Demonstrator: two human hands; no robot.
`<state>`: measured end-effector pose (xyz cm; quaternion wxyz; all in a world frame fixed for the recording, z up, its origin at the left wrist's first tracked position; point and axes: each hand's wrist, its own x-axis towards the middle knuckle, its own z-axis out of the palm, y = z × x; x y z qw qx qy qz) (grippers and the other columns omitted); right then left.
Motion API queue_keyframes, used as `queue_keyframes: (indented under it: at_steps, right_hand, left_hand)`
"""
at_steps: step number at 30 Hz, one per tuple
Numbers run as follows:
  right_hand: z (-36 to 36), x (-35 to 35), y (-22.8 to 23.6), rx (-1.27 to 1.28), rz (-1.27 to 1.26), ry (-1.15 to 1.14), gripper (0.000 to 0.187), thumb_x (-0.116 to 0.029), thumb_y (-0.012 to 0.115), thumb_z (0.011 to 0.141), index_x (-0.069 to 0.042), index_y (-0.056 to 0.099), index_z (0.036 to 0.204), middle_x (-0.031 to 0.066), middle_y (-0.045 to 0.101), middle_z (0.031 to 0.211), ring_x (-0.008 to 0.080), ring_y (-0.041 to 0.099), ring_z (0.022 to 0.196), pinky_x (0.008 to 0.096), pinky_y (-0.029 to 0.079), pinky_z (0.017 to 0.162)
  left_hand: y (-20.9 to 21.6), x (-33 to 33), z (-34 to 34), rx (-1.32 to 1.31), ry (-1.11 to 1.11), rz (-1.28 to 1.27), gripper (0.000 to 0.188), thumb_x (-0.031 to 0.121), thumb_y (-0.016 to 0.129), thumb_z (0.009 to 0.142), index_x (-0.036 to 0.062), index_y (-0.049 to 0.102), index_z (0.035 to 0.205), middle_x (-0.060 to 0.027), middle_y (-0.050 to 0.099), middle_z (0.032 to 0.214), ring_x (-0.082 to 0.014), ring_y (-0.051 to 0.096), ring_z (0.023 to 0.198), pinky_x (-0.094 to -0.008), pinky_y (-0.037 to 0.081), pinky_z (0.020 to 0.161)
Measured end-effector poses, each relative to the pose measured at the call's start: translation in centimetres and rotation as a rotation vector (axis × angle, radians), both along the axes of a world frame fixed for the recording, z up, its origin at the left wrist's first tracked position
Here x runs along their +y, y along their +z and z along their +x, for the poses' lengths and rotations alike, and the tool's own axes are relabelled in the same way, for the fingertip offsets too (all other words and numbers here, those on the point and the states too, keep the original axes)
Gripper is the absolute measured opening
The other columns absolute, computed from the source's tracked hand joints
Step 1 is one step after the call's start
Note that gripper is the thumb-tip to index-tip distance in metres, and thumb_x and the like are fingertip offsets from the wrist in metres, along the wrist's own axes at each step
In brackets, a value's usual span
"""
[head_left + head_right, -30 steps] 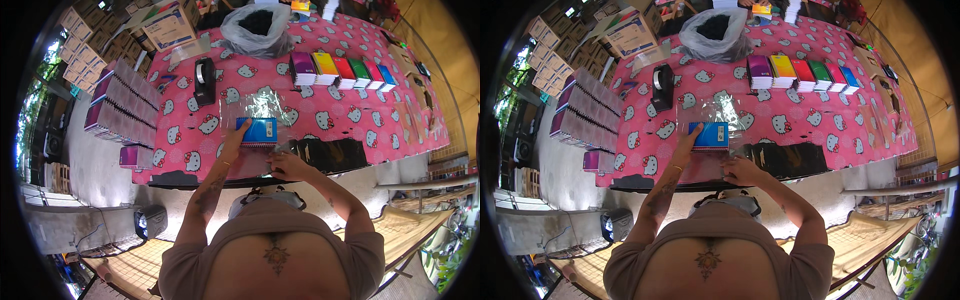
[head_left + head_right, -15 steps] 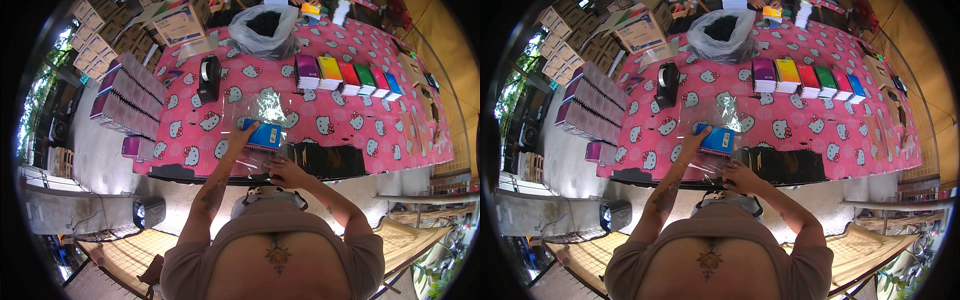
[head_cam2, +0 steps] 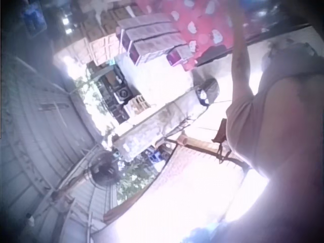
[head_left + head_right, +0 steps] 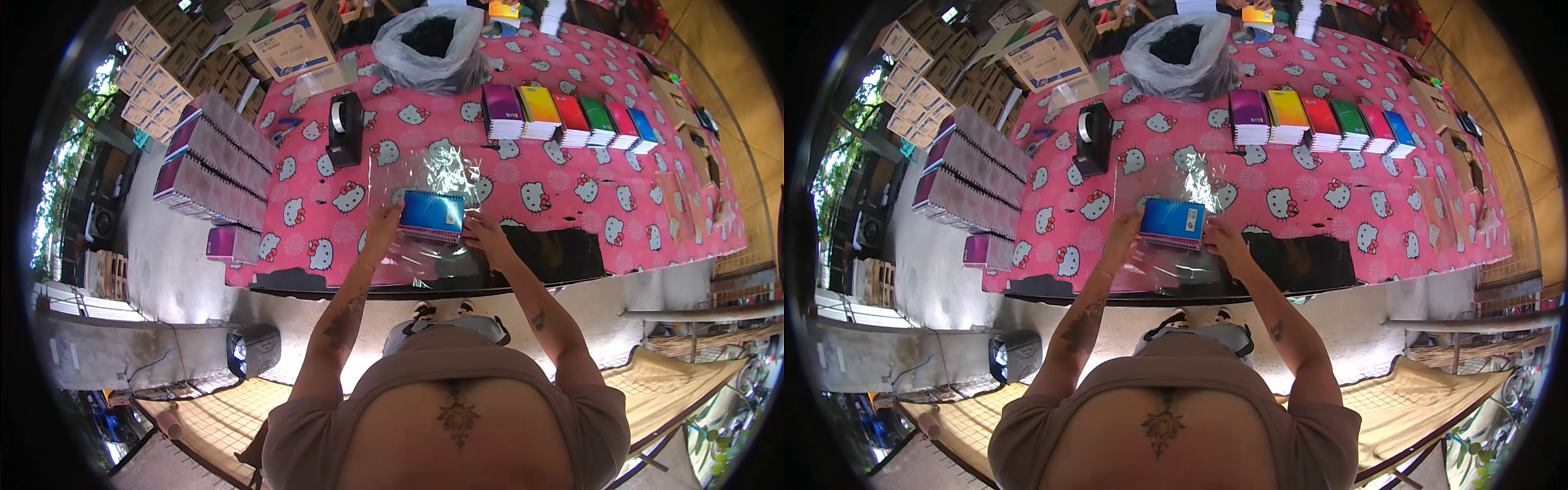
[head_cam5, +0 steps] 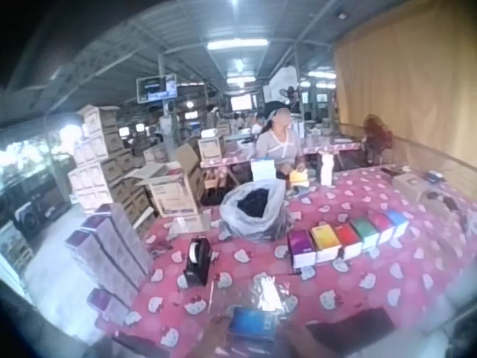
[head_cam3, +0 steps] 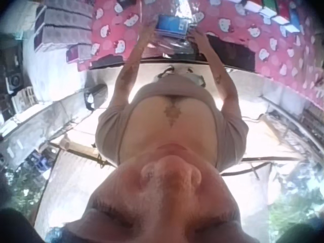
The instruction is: The person takes colorful notepads from organized stacks on a table, places them inside a clear plastic sleeve, and seals the package with tape.
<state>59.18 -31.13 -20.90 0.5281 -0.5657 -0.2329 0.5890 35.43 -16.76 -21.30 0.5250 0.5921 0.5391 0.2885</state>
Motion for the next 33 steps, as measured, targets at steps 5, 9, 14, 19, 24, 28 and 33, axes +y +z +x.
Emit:
queue_keyframes:
  at_steps: [5,9,14,19,24,28,33]
  right_hand:
    - [-0.3,0.1,0.3,-0.058,-0.033,-0.031,0.063,-0.044,0.068,0.090,-0.006,0.050,0.138,0.0079,0.060,0.122,0.0181,0.057,0.111,0.0360,0.043,0.094]
    - [-1.1,-0.5,0.5,-0.123,-0.015,-0.055,0.065,-0.042,0.067,0.087,-0.006,0.050,0.138,0.0063,0.060,0.121,0.0167,0.056,0.109,0.0355,0.042,0.092]
    - [-1.0,-0.3,0.0,-0.136,-0.001,-0.086,0.061,-0.041,0.068,0.087,-0.006,0.053,0.134,0.0050,0.061,0.116,0.0155,0.057,0.106,0.0336,0.042,0.088]
    - [-1.9,-2.8,0.0,-0.381,0.187,0.001,0.028,-0.025,0.070,0.087,-0.008,0.066,0.110,0.0036,0.063,0.095,0.0190,0.060,0.093,0.0333,0.046,0.078]
    - [-1.5,-6.4,0.5,-1.125,0.460,0.385,0.010,-0.014,0.068,0.087,-0.006,0.069,0.093,0.0124,0.065,0.093,0.0302,0.064,0.084,0.0412,0.050,0.076]
    - [-2.3,-3.8,2.3,-1.053,0.245,0.055,0.019,-0.021,0.071,0.086,-0.006,0.069,0.098,0.0156,0.067,0.094,0.0350,0.065,0.082,0.0449,0.051,0.074]
    - [-4.1,-3.5,7.0,-1.439,0.623,-0.037,0.027,-0.024,0.073,0.087,-0.003,0.069,0.104,0.0133,0.070,0.087,0.0313,0.068,0.078,0.0389,0.053,0.070]
  left_hand:
    - [1.0,0.6,-1.3,-0.045,-0.117,-0.338,0.053,0.053,0.062,0.091,0.0055,0.060,0.115,-0.0079,0.065,0.104,-0.0165,0.061,0.088,-0.0331,0.047,0.079]
    - [2.2,-0.9,-1.3,-0.186,-0.101,-0.344,0.056,0.052,0.061,0.092,0.0060,0.055,0.123,-0.0103,0.064,0.110,-0.0190,0.061,0.096,-0.0364,0.046,0.088]
    - [2.9,-0.5,-1.4,-0.226,-0.157,-0.391,0.057,0.050,0.060,0.092,0.0055,0.052,0.127,-0.0115,0.063,0.113,-0.0201,0.060,0.100,-0.0383,0.046,0.091]
    - [-1.0,-1.3,-6.2,-0.097,-0.308,-0.009,0.042,0.031,0.067,0.090,0.0088,0.055,0.124,-0.0118,0.064,0.109,-0.0248,0.062,0.099,-0.0417,0.048,0.089]
    - [-0.4,-3.1,-10.0,0.192,-0.821,0.777,0.020,0.016,0.064,0.090,0.0063,0.062,0.108,-0.0155,0.065,0.097,-0.0348,0.063,0.089,-0.0430,0.050,0.079]
    - [0.8,-2.3,-8.4,0.124,-0.544,0.592,0.020,0.018,0.065,0.091,0.0047,0.063,0.105,-0.0185,0.064,0.096,-0.0366,0.063,0.091,-0.0434,0.050,0.079]
    - [4.3,-1.9,-6.3,0.138,-0.590,0.695,0.027,0.020,0.066,0.092,0.0035,0.060,0.113,-0.0114,0.062,0.089,-0.0255,0.062,0.084,-0.0377,0.049,0.076]
